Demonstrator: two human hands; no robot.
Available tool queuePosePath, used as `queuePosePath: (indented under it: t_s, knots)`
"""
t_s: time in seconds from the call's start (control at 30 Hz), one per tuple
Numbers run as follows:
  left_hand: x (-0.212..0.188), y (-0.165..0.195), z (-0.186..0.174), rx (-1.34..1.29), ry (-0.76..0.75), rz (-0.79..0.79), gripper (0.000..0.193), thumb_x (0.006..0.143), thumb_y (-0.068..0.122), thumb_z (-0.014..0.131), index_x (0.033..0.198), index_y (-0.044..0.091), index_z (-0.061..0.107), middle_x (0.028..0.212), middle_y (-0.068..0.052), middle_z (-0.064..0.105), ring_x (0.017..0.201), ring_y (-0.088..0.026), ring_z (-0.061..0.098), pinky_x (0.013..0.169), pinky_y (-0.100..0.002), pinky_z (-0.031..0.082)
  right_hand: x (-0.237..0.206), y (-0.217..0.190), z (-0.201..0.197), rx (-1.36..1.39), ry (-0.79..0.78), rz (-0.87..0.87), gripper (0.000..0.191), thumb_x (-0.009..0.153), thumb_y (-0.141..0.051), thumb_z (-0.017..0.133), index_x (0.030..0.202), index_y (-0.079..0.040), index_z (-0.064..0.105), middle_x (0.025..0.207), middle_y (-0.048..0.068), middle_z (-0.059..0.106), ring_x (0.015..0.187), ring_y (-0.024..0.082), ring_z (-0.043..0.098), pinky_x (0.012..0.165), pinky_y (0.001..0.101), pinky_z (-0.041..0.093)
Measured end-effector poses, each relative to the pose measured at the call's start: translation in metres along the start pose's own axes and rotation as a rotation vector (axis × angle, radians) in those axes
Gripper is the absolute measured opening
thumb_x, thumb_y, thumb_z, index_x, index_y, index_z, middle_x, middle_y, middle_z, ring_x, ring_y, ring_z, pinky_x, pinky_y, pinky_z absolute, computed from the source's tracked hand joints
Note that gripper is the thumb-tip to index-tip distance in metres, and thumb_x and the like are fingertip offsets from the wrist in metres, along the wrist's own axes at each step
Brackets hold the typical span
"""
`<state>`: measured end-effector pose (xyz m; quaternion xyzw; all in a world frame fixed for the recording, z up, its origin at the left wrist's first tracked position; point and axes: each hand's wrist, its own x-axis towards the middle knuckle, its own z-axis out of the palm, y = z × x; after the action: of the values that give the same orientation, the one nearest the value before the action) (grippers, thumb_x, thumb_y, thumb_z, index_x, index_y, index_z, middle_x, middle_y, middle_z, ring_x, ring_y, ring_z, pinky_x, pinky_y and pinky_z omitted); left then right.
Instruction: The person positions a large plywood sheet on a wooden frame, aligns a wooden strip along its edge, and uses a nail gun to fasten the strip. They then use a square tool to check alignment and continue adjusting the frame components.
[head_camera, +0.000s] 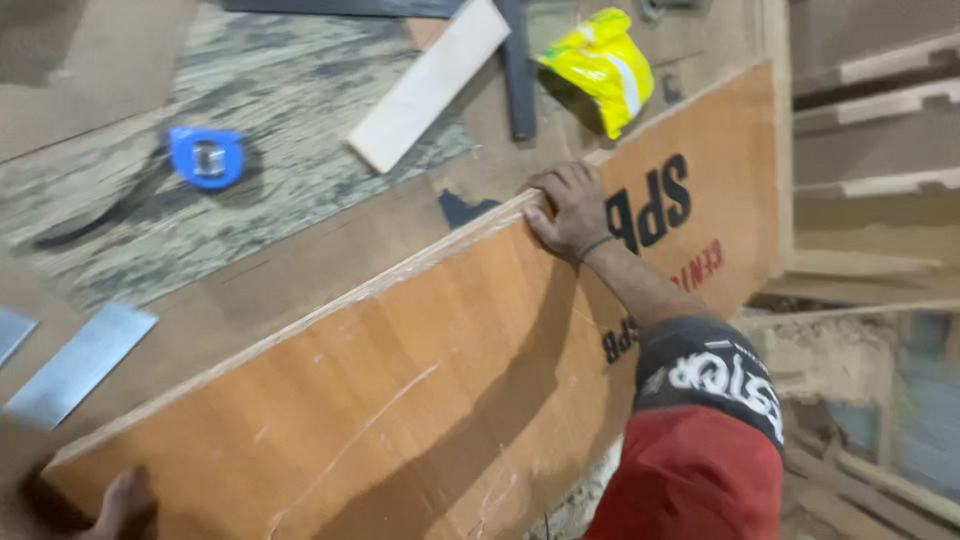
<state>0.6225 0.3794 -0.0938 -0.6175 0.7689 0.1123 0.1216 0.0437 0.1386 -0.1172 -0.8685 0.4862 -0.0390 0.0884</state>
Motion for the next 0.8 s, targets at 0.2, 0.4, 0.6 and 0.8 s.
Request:
queuePosePath:
  t_s: [0.2, 0.4, 0.6, 0.8]
  knots:
    - [-0.047, -0.010, 0.035, -0.362, 0.336, -0.484, 0.065, 0.090, 0.055, 0.072, 0.130, 0.005, 0.062, 0.130, -0.015, 0.058, 0.131, -0.033, 0.050, 0.122, -0.049, 0.035, 0.000, -0.025, 0.009, -0.054, 0.049, -0.003, 0.031, 0.091, -0.029, 0.069, 0.116, -0.011, 0.068, 0.114, 0.013, 0.064, 0.115, 0.036, 0.057, 0.109, 0.0510, 0.042]
    - [-0.062, -0.014, 0.060, -0.283, 0.459, -0.567, 0.066, 0.086, 0.055, 0.072, 0.120, 0.000, 0.064, 0.124, -0.018, 0.060, 0.125, -0.034, 0.052, 0.120, -0.050, 0.031, -0.002, -0.074, 0.020, -0.121, 0.086, -0.093, 0.045, 0.095, -0.034, 0.070, 0.131, -0.007, 0.063, 0.129, 0.017, 0.060, 0.124, 0.038, 0.053, 0.118, 0.0558, 0.036]
    - [-0.063, -0.017, 0.043, -0.320, 0.483, -0.604, 0.074, 0.091, 0.054, 0.072, 0.135, -0.002, 0.050, 0.130, -0.020, 0.051, 0.135, -0.036, 0.043, 0.124, -0.057, 0.020, 0.018, -0.147, 0.054, 0.132, -0.035, -0.312, 0.051, 0.088, -0.038, 0.071, 0.125, -0.004, 0.061, 0.124, 0.018, 0.060, 0.121, 0.039, 0.055, 0.113, 0.0564, 0.037]
    - [-0.064, -0.027, 0.068, -0.388, 0.543, -0.612, 0.088, 0.090, 0.055, 0.073, 0.146, -0.001, 0.035, 0.138, -0.021, 0.042, 0.141, -0.039, 0.036, 0.125, -0.060, 0.017, 0.035, -0.172, 0.061, 0.170, -0.135, -0.374, 0.051, 0.092, -0.033, 0.066, 0.132, -0.004, 0.059, 0.129, 0.019, 0.059, 0.122, 0.040, 0.055, 0.107, 0.0516, 0.043]
